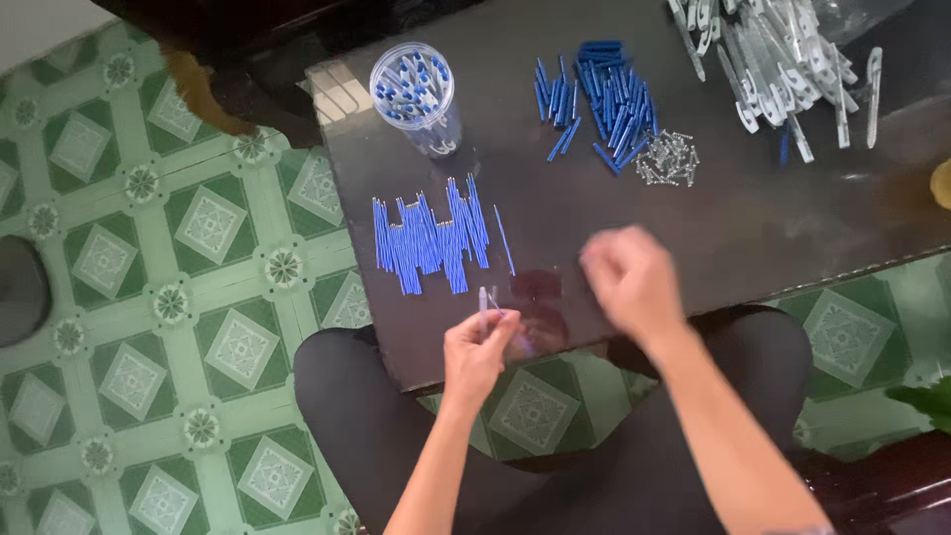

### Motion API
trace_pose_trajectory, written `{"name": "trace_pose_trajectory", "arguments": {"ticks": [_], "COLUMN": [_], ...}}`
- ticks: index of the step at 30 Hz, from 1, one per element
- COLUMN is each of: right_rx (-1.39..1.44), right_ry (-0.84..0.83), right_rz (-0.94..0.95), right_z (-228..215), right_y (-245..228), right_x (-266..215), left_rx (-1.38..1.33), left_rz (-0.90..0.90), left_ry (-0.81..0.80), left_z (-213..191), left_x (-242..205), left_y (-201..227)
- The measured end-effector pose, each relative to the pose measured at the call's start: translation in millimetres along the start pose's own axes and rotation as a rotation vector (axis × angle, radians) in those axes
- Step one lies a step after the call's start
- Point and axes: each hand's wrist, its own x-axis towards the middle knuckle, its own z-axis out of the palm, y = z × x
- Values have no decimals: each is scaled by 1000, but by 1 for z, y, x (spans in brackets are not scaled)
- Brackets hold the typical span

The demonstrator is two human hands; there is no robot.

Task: The person assembles pens by hand on a dark table, picking up blue ink tubes and inserting them into clear plastic pen barrels before adding blue caps.

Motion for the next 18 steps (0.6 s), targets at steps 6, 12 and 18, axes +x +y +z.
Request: {"name": "trace_pose_trajectory", "arguments": {"ticks": [6,12,18], "right_rx": [-396,-336,567], "right_ry": [88,115,30], "right_rz": [58,24,397], "right_z": [-14,-19,4], "right_y": [98,84,7], "right_x": [42,42,1], "left_rx": [92,140,168], "left_rz": [94,151,200], "left_ry": [-3,-1,-86], "left_z": [-24,-29,-23], "left_x": [17,21,25], "left_y": [-13,-19,-25]}}
